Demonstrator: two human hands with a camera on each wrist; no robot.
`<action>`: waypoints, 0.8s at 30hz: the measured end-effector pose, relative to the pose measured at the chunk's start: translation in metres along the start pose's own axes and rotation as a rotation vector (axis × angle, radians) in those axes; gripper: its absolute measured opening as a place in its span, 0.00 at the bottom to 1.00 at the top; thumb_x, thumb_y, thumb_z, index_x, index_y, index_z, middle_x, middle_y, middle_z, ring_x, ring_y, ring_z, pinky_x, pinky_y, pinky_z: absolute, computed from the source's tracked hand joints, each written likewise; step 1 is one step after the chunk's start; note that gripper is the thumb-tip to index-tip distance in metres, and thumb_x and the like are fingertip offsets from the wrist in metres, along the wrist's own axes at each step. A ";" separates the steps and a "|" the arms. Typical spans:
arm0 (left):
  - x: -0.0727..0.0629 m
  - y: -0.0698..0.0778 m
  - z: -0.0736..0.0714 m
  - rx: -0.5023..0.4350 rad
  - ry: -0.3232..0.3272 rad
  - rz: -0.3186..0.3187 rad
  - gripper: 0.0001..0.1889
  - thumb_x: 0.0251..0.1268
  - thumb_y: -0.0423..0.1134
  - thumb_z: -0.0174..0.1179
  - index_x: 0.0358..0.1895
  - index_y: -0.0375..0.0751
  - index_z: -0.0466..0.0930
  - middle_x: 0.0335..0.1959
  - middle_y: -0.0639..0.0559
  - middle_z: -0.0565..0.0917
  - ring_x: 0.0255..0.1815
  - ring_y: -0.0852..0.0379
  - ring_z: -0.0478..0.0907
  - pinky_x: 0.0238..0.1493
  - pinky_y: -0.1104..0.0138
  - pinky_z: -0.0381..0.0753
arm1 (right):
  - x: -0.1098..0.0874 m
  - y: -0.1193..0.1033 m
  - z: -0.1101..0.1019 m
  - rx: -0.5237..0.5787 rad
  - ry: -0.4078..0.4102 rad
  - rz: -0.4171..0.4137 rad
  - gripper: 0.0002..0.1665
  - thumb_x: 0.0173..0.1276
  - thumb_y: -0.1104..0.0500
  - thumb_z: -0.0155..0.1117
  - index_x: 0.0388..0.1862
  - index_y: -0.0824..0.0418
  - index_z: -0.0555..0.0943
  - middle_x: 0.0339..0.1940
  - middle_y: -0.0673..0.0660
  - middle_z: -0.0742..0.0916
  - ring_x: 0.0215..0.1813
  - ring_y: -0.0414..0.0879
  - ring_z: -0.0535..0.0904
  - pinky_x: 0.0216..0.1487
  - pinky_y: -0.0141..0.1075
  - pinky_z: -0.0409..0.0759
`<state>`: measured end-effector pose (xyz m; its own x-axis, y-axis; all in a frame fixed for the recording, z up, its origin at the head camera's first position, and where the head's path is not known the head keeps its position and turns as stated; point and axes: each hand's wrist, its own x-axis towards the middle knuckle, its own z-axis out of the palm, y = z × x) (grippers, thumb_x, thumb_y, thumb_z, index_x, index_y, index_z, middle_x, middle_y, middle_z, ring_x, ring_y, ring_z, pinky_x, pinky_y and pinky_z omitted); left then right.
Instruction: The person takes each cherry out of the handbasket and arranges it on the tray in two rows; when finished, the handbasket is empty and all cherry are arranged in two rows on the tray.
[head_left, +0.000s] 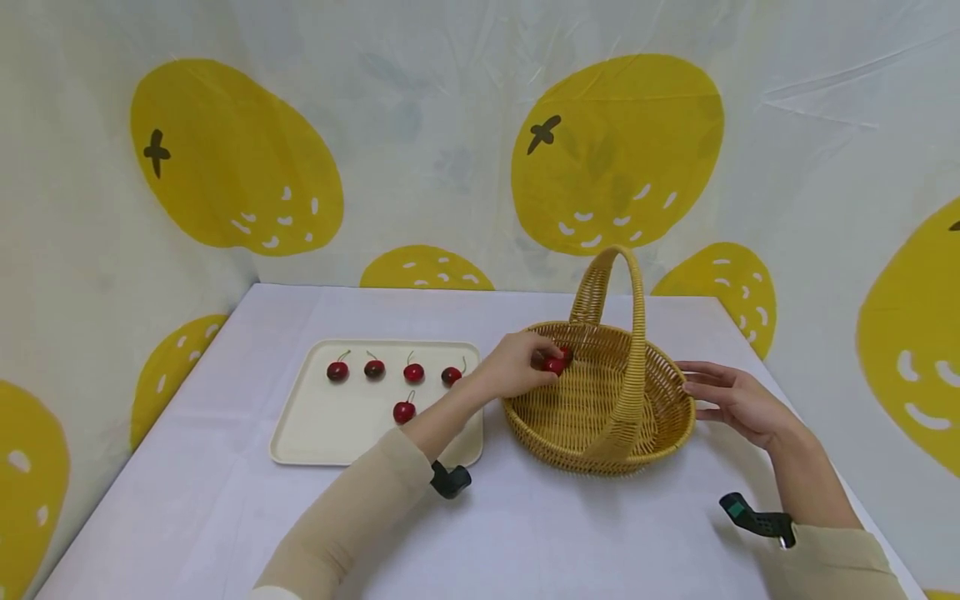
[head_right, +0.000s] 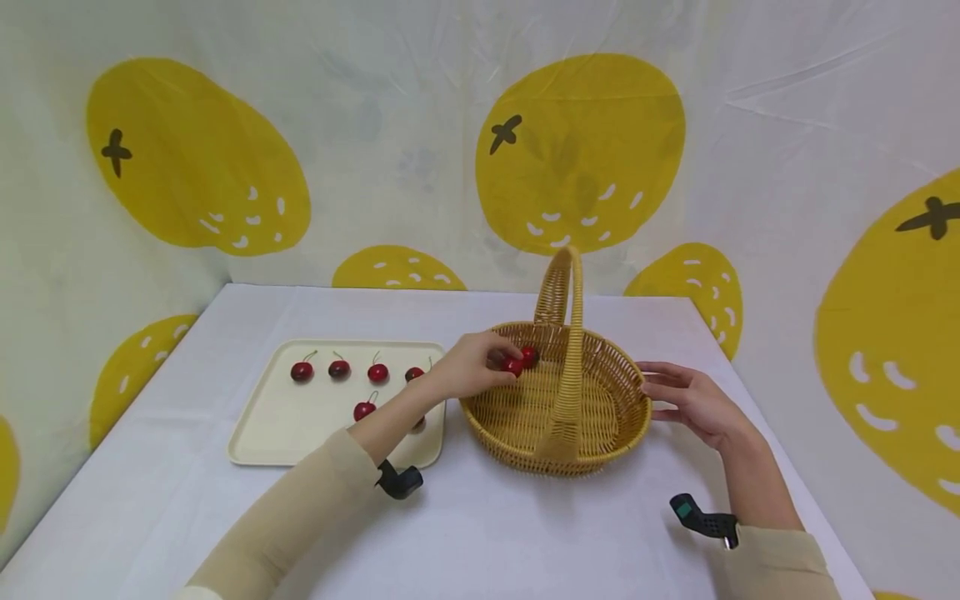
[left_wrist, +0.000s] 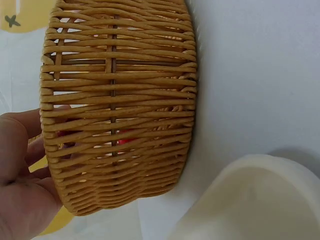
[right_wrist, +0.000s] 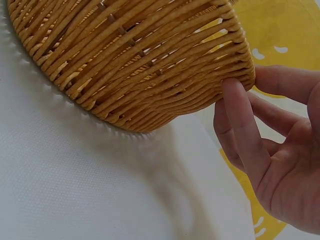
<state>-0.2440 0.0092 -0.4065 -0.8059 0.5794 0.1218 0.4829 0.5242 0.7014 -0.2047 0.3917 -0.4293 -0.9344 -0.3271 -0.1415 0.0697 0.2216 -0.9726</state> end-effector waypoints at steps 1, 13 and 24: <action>-0.002 -0.001 -0.001 -0.012 0.005 -0.008 0.15 0.67 0.36 0.71 0.55 0.40 0.85 0.46 0.53 0.85 0.45 0.61 0.80 0.47 0.70 0.79 | 0.000 0.000 0.000 -0.004 0.004 0.003 0.20 0.80 0.62 0.57 0.69 0.57 0.77 0.55 0.41 0.85 0.52 0.40 0.84 0.48 0.40 0.86; -0.035 -0.015 -0.018 -0.208 0.104 -0.030 0.15 0.67 0.35 0.70 0.55 0.41 0.85 0.47 0.55 0.85 0.46 0.59 0.82 0.47 0.68 0.82 | -0.001 0.002 0.001 -0.004 0.018 0.019 0.21 0.80 0.61 0.57 0.69 0.58 0.76 0.55 0.41 0.85 0.53 0.40 0.84 0.49 0.40 0.86; -0.062 -0.014 -0.036 -0.267 0.126 -0.057 0.17 0.66 0.33 0.70 0.57 0.39 0.85 0.49 0.51 0.85 0.47 0.53 0.85 0.48 0.66 0.84 | 0.001 0.001 0.001 -0.006 0.013 0.012 0.23 0.80 0.62 0.57 0.71 0.63 0.72 0.55 0.43 0.85 0.53 0.40 0.84 0.48 0.40 0.86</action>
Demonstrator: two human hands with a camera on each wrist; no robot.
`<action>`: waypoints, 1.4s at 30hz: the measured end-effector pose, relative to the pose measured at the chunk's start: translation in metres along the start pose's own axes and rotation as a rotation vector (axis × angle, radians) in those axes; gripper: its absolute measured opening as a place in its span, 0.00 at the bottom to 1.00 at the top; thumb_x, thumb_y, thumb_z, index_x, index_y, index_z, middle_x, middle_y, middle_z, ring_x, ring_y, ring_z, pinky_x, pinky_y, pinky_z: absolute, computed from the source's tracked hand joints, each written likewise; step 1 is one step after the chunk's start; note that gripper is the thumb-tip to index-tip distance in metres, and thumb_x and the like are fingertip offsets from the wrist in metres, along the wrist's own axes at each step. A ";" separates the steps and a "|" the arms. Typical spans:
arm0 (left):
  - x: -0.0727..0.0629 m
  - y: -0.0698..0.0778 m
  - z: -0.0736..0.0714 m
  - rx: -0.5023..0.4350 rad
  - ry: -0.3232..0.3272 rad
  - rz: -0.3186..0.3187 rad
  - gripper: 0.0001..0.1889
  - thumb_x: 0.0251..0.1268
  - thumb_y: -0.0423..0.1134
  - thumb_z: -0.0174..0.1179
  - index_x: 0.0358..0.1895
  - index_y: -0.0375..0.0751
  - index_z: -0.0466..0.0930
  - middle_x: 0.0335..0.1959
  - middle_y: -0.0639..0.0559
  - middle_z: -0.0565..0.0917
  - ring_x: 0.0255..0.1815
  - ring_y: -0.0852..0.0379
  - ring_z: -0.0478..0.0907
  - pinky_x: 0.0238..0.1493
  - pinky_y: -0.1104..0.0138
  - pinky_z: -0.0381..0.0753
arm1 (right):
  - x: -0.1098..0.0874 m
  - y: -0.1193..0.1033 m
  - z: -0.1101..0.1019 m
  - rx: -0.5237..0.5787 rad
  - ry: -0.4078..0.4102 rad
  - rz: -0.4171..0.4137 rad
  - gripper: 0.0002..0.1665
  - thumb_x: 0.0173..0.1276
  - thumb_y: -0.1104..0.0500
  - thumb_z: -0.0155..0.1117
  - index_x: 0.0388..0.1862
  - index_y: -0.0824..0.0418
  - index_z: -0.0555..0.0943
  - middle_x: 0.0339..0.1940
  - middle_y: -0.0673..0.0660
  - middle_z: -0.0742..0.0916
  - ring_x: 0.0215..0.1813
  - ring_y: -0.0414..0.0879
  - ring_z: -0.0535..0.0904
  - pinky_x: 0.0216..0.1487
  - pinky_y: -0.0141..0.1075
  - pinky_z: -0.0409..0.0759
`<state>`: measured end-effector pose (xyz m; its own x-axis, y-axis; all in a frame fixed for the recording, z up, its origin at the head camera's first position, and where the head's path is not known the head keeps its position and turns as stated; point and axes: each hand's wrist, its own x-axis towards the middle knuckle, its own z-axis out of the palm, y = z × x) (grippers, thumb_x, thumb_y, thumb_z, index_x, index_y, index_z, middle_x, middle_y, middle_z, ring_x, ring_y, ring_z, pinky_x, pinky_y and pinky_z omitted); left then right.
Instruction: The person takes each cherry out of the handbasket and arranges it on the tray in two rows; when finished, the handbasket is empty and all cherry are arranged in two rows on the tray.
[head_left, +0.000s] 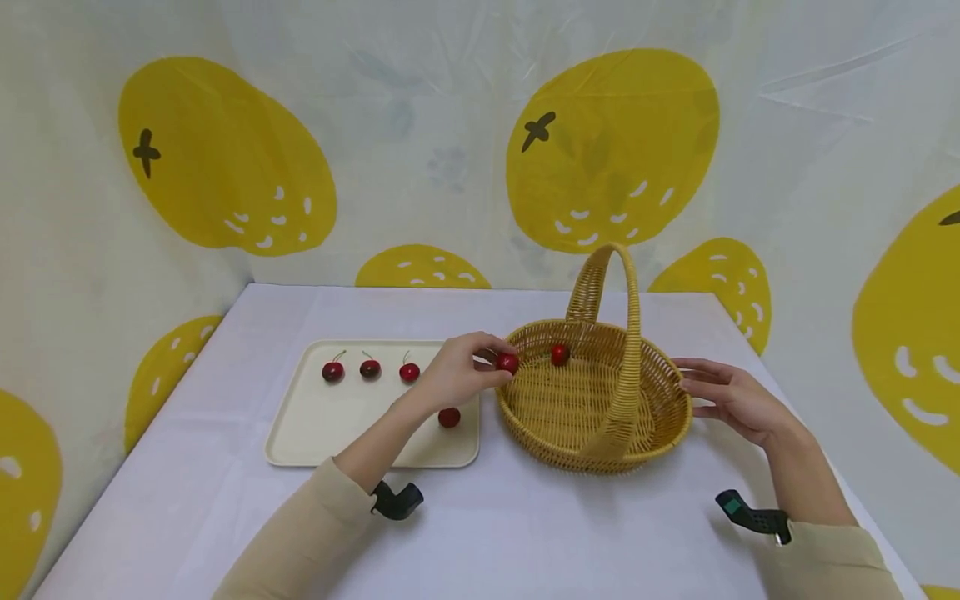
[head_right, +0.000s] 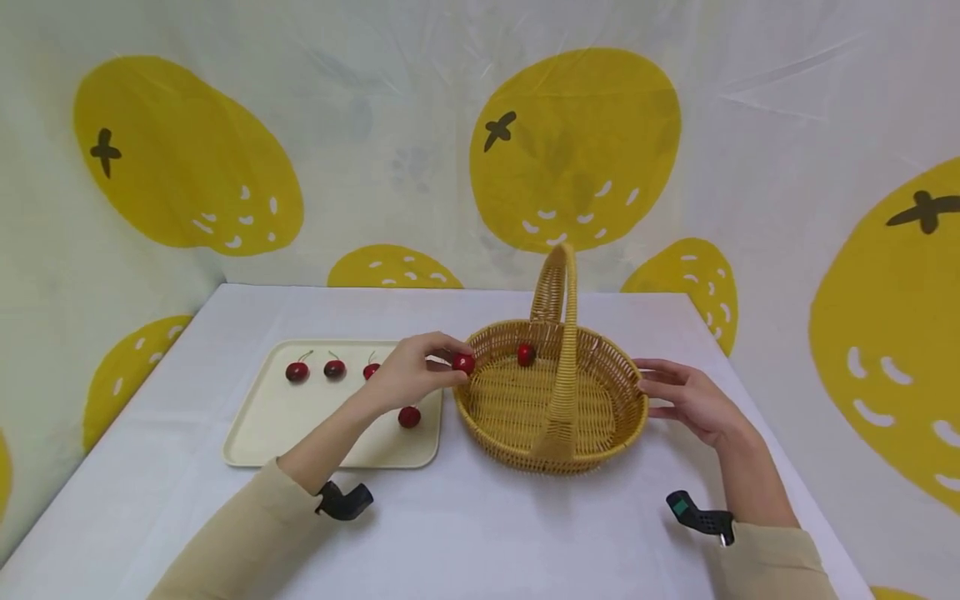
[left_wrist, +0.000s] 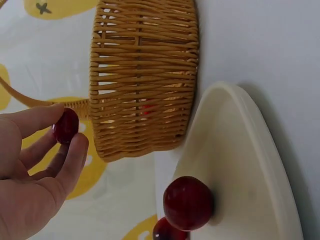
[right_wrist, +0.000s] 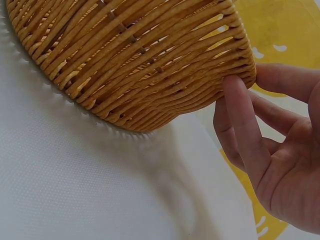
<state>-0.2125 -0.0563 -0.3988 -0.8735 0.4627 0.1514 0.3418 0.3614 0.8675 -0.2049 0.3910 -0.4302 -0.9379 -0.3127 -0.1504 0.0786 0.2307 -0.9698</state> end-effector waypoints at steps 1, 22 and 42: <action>-0.002 0.000 -0.002 -0.003 0.003 0.000 0.16 0.66 0.33 0.70 0.57 0.39 0.85 0.49 0.51 0.85 0.47 0.54 0.85 0.48 0.66 0.84 | 0.000 0.000 0.000 0.003 0.001 0.001 0.22 0.80 0.62 0.57 0.70 0.63 0.73 0.55 0.43 0.85 0.53 0.41 0.84 0.48 0.40 0.86; -0.063 -0.021 -0.047 0.056 0.092 -0.093 0.16 0.63 0.35 0.73 0.54 0.44 0.86 0.47 0.57 0.86 0.50 0.54 0.83 0.56 0.56 0.81 | 0.002 0.002 -0.002 -0.001 0.003 0.006 0.25 0.80 0.62 0.57 0.72 0.69 0.68 0.54 0.45 0.85 0.51 0.42 0.85 0.48 0.41 0.86; -0.110 -0.049 -0.080 0.104 0.104 -0.165 0.15 0.63 0.31 0.72 0.53 0.39 0.86 0.47 0.49 0.84 0.50 0.50 0.83 0.53 0.62 0.84 | 0.002 0.002 -0.003 -0.001 0.000 0.007 0.28 0.81 0.62 0.56 0.74 0.71 0.65 0.56 0.45 0.85 0.52 0.42 0.84 0.48 0.41 0.86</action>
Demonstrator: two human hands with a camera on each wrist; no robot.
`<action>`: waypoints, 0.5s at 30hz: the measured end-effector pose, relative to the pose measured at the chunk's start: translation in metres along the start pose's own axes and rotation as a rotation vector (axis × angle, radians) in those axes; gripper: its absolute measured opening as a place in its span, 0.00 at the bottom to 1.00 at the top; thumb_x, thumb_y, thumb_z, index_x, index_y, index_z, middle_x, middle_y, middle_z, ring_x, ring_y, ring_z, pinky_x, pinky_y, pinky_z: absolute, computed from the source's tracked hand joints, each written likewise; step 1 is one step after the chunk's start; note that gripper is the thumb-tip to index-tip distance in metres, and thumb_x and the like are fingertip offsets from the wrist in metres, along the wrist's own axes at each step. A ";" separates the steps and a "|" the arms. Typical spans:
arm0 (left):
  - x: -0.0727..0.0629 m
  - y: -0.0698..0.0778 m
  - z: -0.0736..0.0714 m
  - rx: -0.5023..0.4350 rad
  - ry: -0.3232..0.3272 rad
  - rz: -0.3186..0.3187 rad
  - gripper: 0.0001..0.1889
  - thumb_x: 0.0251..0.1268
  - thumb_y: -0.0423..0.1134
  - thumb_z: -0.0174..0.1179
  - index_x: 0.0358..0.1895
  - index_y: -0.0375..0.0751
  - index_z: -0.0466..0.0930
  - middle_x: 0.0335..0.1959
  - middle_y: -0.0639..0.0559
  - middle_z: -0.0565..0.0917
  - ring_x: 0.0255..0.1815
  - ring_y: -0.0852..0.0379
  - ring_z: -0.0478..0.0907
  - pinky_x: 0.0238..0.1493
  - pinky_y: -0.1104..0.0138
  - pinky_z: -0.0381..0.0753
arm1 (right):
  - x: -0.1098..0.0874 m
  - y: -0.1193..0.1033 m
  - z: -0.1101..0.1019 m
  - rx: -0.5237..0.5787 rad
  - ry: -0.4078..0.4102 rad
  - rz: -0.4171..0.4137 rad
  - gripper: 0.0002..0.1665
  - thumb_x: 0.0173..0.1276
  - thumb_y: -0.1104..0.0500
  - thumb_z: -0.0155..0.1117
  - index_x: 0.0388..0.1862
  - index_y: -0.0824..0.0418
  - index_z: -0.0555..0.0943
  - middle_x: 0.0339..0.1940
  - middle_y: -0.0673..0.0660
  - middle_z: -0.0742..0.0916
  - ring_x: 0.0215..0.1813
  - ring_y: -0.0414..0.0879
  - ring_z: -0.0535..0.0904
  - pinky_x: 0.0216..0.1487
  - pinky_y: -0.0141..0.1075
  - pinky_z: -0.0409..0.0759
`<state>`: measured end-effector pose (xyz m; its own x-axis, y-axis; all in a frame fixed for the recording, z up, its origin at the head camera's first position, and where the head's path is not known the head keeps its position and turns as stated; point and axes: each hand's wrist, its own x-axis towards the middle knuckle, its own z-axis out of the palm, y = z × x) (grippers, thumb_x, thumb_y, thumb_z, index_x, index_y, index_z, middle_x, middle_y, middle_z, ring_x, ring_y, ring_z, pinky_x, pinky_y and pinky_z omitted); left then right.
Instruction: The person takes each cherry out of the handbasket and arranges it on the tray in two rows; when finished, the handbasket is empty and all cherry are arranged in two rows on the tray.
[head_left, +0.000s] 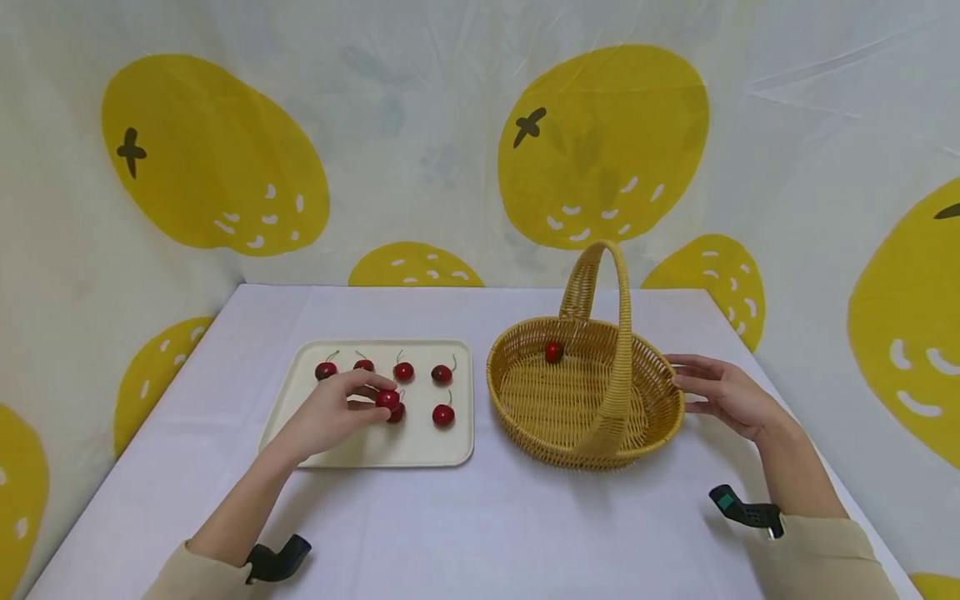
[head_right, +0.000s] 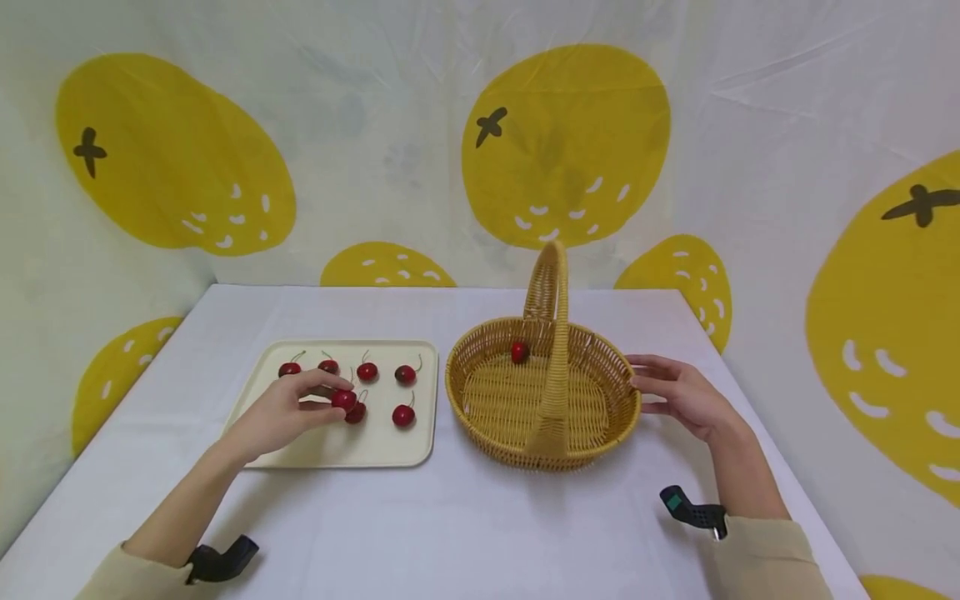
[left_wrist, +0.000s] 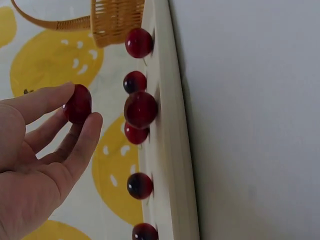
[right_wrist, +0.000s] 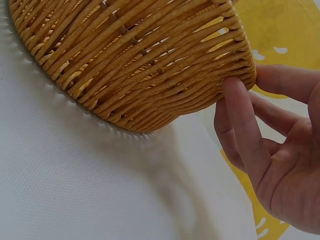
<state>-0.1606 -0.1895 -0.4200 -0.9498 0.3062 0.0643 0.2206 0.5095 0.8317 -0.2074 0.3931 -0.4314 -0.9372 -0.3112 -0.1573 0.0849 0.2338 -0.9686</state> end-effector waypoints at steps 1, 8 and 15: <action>-0.001 -0.002 -0.002 -0.003 -0.002 0.001 0.15 0.63 0.31 0.72 0.53 0.39 0.86 0.48 0.49 0.84 0.50 0.49 0.83 0.53 0.61 0.84 | 0.000 0.000 0.000 0.000 0.002 0.001 0.28 0.81 0.62 0.56 0.74 0.71 0.65 0.55 0.45 0.85 0.52 0.42 0.84 0.48 0.40 0.86; -0.007 -0.017 -0.015 0.025 0.003 0.000 0.17 0.62 0.30 0.72 0.54 0.34 0.84 0.49 0.47 0.85 0.49 0.48 0.84 0.52 0.63 0.84 | 0.001 0.000 0.001 0.000 0.011 0.012 0.27 0.80 0.60 0.58 0.72 0.67 0.68 0.55 0.44 0.85 0.52 0.42 0.84 0.49 0.41 0.86; -0.009 -0.021 -0.019 0.070 0.027 -0.068 0.15 0.63 0.33 0.72 0.52 0.39 0.85 0.48 0.46 0.85 0.48 0.46 0.84 0.51 0.58 0.84 | 0.001 0.000 0.000 0.004 0.005 0.006 0.25 0.80 0.60 0.58 0.72 0.65 0.70 0.55 0.43 0.85 0.52 0.41 0.84 0.49 0.41 0.86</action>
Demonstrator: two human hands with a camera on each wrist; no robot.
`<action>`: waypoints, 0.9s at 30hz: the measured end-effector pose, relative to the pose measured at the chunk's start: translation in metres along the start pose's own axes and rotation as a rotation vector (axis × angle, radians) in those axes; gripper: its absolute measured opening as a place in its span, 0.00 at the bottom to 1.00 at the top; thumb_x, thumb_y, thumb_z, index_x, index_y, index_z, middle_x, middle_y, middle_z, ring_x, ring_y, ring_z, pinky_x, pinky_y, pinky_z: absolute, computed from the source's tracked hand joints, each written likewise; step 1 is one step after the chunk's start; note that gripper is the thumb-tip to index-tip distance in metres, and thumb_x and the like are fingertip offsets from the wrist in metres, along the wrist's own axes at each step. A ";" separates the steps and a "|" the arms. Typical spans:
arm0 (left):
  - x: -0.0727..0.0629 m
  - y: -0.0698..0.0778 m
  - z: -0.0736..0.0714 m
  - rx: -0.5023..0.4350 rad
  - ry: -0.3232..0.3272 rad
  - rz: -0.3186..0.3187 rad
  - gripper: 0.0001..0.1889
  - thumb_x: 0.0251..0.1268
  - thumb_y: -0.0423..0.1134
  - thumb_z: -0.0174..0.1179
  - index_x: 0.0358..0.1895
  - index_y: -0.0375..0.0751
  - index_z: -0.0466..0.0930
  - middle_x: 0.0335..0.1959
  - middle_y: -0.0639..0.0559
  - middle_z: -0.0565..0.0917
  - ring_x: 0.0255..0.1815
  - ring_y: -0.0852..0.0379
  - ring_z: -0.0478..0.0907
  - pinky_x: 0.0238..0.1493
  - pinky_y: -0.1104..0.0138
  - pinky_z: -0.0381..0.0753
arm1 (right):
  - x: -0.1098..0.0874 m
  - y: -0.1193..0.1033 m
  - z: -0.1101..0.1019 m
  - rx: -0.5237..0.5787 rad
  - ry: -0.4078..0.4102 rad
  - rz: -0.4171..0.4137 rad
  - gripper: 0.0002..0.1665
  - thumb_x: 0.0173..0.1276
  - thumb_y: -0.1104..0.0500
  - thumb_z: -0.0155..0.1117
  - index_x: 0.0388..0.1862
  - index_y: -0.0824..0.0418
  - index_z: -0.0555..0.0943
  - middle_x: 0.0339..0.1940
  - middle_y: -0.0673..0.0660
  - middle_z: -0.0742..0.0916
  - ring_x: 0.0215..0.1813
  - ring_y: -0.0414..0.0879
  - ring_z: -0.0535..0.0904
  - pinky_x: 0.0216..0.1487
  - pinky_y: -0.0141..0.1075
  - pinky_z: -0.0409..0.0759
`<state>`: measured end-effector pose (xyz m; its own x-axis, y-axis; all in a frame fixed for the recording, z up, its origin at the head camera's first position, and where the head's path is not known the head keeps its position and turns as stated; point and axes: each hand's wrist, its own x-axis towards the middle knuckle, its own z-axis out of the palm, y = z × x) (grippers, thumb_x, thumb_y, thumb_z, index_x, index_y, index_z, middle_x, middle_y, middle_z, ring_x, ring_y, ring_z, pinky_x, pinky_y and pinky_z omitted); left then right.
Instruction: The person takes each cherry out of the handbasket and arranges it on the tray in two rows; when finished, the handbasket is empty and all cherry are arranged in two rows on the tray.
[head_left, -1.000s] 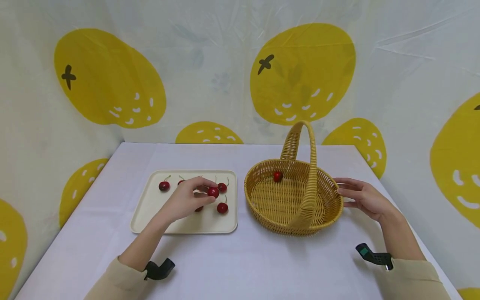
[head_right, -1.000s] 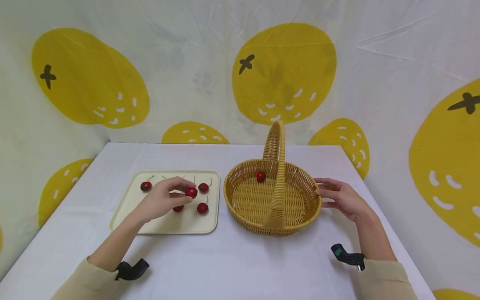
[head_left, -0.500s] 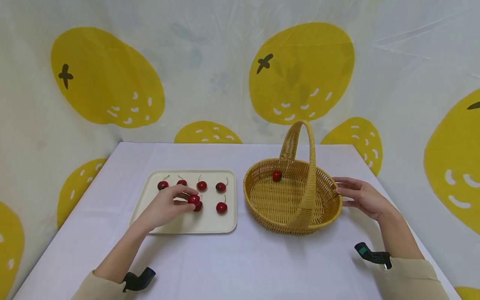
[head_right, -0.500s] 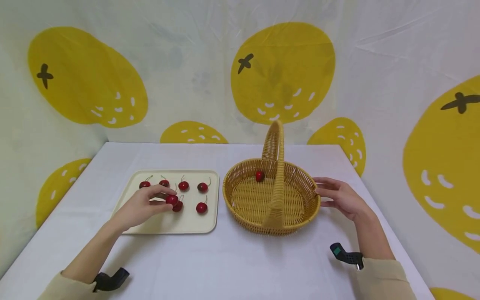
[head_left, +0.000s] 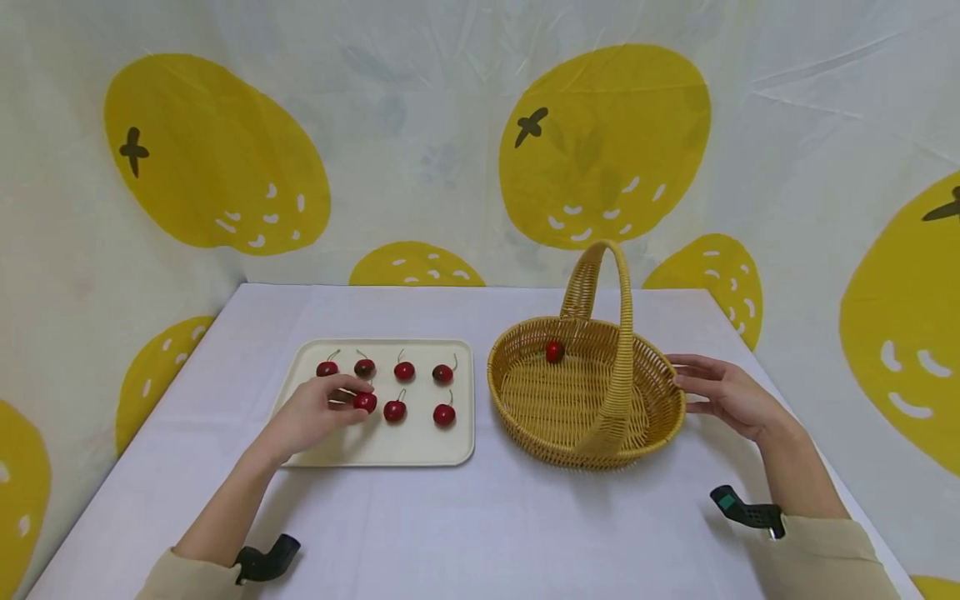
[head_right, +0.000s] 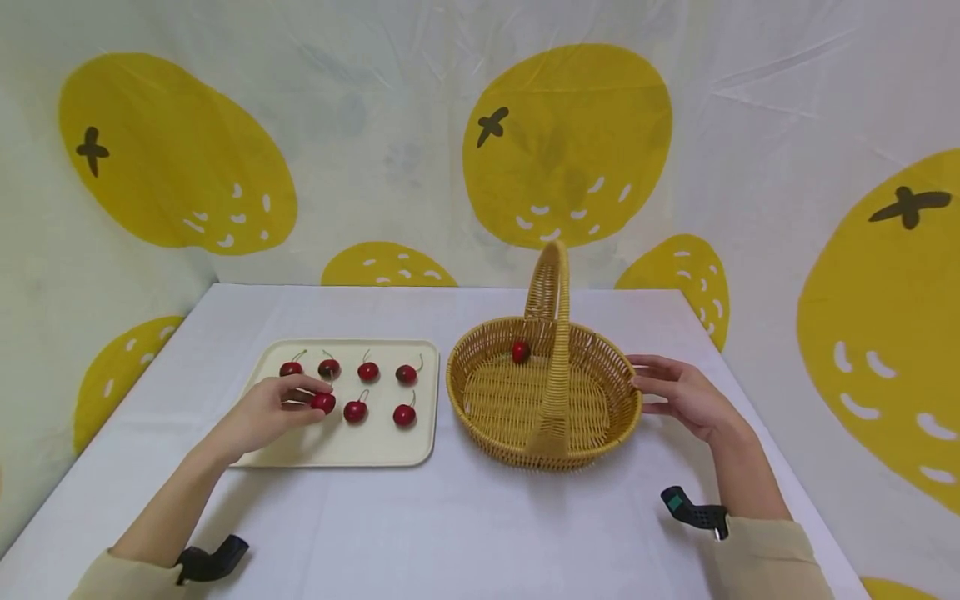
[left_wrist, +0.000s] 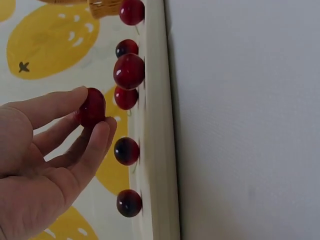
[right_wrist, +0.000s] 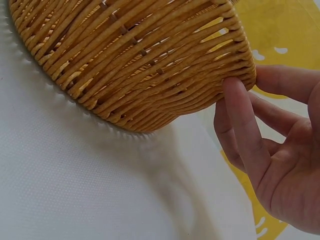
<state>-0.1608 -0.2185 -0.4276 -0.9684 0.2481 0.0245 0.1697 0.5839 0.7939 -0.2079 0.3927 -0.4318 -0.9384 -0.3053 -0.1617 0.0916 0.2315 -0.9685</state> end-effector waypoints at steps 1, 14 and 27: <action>0.000 -0.001 0.000 0.009 0.001 -0.012 0.15 0.63 0.33 0.72 0.52 0.39 0.85 0.48 0.46 0.85 0.48 0.46 0.84 0.51 0.57 0.84 | 0.000 0.000 0.000 0.000 0.001 0.001 0.25 0.80 0.60 0.58 0.72 0.65 0.70 0.55 0.43 0.85 0.52 0.41 0.84 0.49 0.41 0.86; 0.004 -0.011 -0.002 0.077 -0.045 -0.123 0.15 0.63 0.33 0.71 0.53 0.35 0.84 0.44 0.47 0.86 0.50 0.44 0.82 0.50 0.55 0.83 | 0.000 -0.001 -0.001 -0.004 0.000 0.008 0.29 0.81 0.62 0.56 0.75 0.71 0.64 0.55 0.44 0.84 0.52 0.41 0.84 0.48 0.40 0.86; 0.005 -0.018 -0.001 0.157 -0.015 -0.131 0.16 0.64 0.30 0.70 0.54 0.35 0.84 0.46 0.42 0.85 0.50 0.41 0.82 0.55 0.49 0.82 | 0.000 0.001 -0.002 0.013 -0.012 -0.023 0.23 0.81 0.64 0.56 0.71 0.66 0.71 0.55 0.45 0.85 0.52 0.42 0.84 0.48 0.40 0.86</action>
<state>-0.1688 -0.2290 -0.4412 -0.9815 0.1725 -0.0829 0.0696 0.7253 0.6849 -0.2084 0.3947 -0.4325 -0.9363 -0.3213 -0.1416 0.0746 0.2121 -0.9744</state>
